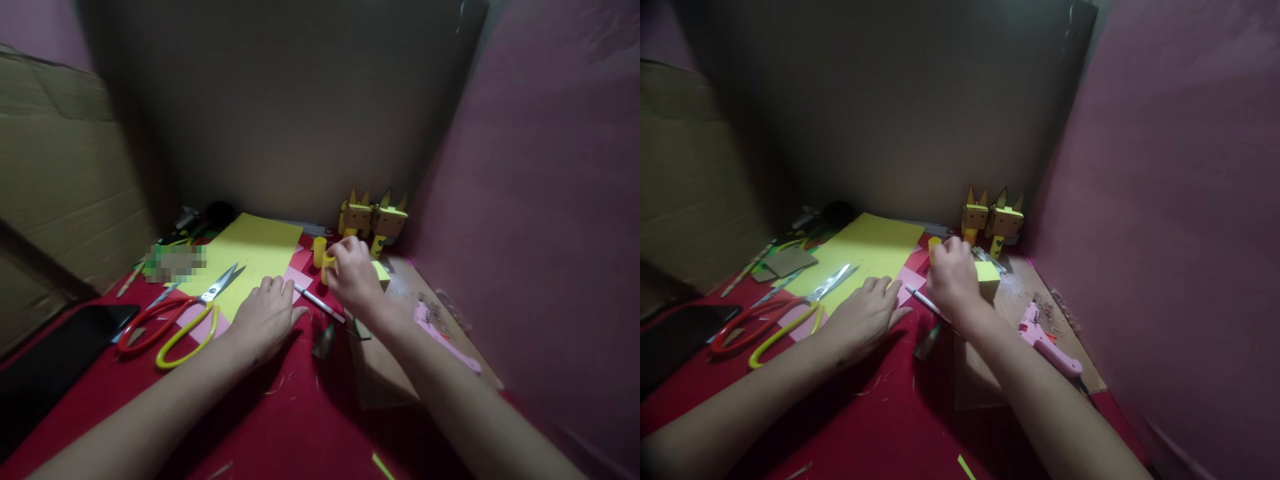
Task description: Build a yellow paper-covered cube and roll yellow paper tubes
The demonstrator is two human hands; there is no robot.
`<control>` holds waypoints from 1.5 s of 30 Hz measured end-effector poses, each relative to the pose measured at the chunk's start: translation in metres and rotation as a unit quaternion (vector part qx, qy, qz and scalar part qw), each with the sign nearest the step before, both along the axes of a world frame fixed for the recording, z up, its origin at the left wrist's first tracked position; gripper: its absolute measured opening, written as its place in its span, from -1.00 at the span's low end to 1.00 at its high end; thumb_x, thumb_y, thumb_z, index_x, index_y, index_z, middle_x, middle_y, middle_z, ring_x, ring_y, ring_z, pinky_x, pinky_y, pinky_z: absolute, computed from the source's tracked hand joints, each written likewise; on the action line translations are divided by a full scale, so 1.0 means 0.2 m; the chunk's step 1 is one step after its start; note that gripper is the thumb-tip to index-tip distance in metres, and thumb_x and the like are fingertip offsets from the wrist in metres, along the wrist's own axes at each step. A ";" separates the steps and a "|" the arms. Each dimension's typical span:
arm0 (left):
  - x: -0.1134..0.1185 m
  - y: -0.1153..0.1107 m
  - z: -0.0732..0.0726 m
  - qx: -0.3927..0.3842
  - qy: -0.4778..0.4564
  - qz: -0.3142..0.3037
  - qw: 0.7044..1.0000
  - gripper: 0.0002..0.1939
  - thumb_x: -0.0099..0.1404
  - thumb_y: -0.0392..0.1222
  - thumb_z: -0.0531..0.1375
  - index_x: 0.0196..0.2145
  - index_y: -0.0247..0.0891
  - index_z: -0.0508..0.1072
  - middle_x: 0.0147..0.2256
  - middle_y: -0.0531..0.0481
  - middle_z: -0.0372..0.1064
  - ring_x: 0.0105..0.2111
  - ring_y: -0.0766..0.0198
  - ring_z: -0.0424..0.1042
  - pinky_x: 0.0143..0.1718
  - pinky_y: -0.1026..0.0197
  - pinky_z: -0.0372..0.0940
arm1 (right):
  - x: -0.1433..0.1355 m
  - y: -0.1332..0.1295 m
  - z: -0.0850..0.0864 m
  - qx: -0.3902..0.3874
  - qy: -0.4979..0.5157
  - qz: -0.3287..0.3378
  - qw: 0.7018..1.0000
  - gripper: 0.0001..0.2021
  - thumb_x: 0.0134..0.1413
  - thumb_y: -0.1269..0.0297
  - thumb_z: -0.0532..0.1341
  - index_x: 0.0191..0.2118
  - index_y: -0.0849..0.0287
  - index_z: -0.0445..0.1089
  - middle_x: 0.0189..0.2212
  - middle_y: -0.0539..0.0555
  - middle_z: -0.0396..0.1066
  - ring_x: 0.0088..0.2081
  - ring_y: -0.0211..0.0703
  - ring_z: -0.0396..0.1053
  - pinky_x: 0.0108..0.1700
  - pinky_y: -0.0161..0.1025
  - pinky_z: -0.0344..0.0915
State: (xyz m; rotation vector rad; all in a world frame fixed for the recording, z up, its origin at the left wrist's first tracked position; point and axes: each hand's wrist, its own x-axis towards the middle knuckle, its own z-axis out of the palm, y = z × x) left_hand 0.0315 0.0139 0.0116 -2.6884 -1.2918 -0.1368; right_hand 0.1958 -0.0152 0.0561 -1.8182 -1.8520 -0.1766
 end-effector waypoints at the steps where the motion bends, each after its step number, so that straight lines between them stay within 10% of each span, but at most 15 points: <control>1: 0.00 0.00 0.00 0.002 -0.006 0.001 1.000 -0.52 0.46 -0.03 -0.02 0.05 -0.51 0.39 -0.05 -0.42 0.41 -0.05 -0.20 0.34 -0.05 -0.10 0.30 | 0.04 0.06 0.01 -0.030 -0.010 -0.041 0.999 -0.76 0.14 0.40 0.18 -0.08 0.30 0.46 -0.03 0.37 0.33 0.02 0.17 0.25 0.03 0.02 0.25; 9: -0.02 0.05 0.00 -0.053 -0.148 0.006 0.987 -0.56 0.41 -0.07 0.05 0.08 -0.46 0.36 -0.01 -0.43 0.40 0.04 -0.21 0.30 0.04 -0.20 0.24 | 0.09 0.20 -0.02 -0.056 0.079 -0.013 0.995 -0.86 0.06 0.49 0.19 -0.44 0.22 0.47 -0.30 0.26 0.49 -0.15 0.07 0.40 -0.11 -0.11 0.27; 14: -0.05 0.08 0.06 -0.232 -0.331 -0.018 0.915 -0.46 0.39 0.04 0.01 0.15 -0.41 0.29 -0.06 -0.33 0.47 -0.15 -0.01 0.49 -0.15 -0.03 0.41 | 0.11 0.06 -0.03 -0.046 0.242 0.076 0.966 -0.81 0.18 0.22 0.16 -0.35 0.19 0.44 -0.44 0.05 0.48 -0.43 -0.20 0.40 -0.34 -0.25 0.34; 20: -0.05 0.03 0.15 -0.388 -0.434 -0.095 0.808 -0.63 0.21 0.00 0.18 -0.15 -0.33 0.48 -0.34 -0.05 0.48 -0.38 0.23 0.45 -0.34 0.19 0.37 | 0.11 -0.09 -0.10 -0.019 0.570 0.246 0.784 -0.83 -0.09 0.19 0.42 -0.40 0.14 0.51 -0.45 -0.01 0.48 -0.42 -0.26 0.41 -0.28 -0.25 0.37; 29: -0.02 -0.04 0.07 -0.105 -0.449 -0.136 0.877 -0.66 0.29 -0.22 0.16 0.02 -0.24 0.44 -0.17 -0.04 0.52 -0.27 0.22 0.47 -0.28 0.20 0.34 | 0.11 -0.16 -0.14 -0.073 0.590 0.223 0.773 -0.75 0.03 0.08 0.38 -0.32 0.19 0.57 -0.53 -0.01 0.45 -0.48 -0.29 0.33 -0.38 -0.29 0.27; 36: -0.03 -0.03 0.06 -0.005 -0.460 -0.281 0.842 -0.64 0.37 -0.42 0.17 0.09 -0.23 0.39 -0.03 -0.14 0.43 -0.01 0.19 0.44 0.00 0.14 0.39 | 0.08 -0.16 -0.17 -0.101 0.704 0.233 0.663 -0.64 0.06 0.02 0.31 -0.40 0.29 0.57 -0.59 0.09 0.46 -0.55 -0.24 0.35 -0.41 -0.27 0.31; 45: -0.04 -0.04 0.06 0.048 -0.438 -0.319 0.839 -0.67 0.32 -0.54 0.15 -0.11 -0.17 0.51 -0.01 -0.09 0.36 -0.05 0.25 0.46 -0.11 0.26 0.40 | 0.07 -0.17 -0.15 -0.143 0.744 0.246 0.604 -0.77 -0.11 0.21 0.35 -0.41 0.32 0.58 -0.55 0.13 0.52 -0.51 -0.18 0.42 -0.35 -0.21 0.37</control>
